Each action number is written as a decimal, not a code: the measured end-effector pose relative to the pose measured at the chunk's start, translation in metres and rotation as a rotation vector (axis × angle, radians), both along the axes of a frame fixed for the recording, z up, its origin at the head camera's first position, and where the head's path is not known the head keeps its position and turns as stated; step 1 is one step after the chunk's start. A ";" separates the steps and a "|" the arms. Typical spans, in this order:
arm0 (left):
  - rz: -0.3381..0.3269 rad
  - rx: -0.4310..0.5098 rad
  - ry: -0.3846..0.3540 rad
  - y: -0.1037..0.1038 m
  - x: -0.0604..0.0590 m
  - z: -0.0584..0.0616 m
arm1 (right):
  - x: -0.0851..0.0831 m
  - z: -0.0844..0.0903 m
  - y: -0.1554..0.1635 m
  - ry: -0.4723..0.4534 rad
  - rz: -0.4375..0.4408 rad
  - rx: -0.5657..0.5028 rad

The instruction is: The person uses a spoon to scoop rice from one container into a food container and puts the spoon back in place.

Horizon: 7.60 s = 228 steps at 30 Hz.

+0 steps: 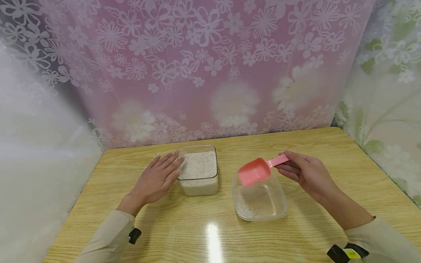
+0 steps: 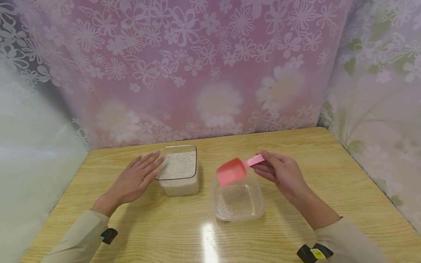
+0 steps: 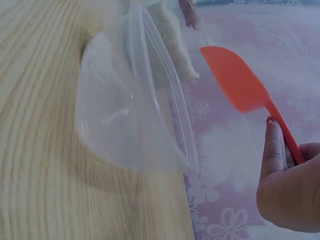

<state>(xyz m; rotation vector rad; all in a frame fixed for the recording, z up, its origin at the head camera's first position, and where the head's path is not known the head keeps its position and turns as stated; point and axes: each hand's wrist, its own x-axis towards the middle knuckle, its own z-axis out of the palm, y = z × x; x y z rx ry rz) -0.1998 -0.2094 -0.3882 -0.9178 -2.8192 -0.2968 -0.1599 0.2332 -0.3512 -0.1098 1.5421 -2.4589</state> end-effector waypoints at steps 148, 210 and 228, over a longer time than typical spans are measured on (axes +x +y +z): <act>-0.017 -0.048 0.042 -0.003 -0.004 0.002 | -0.066 -0.003 -0.158 -0.021 -0.083 0.346; -0.023 -0.025 0.033 -0.005 0.001 0.001 | -0.057 -0.007 -0.131 -0.182 -0.048 -0.026; -0.009 -0.023 0.039 -0.001 -0.004 -0.003 | -0.060 -0.002 -0.116 -0.187 -0.042 -0.106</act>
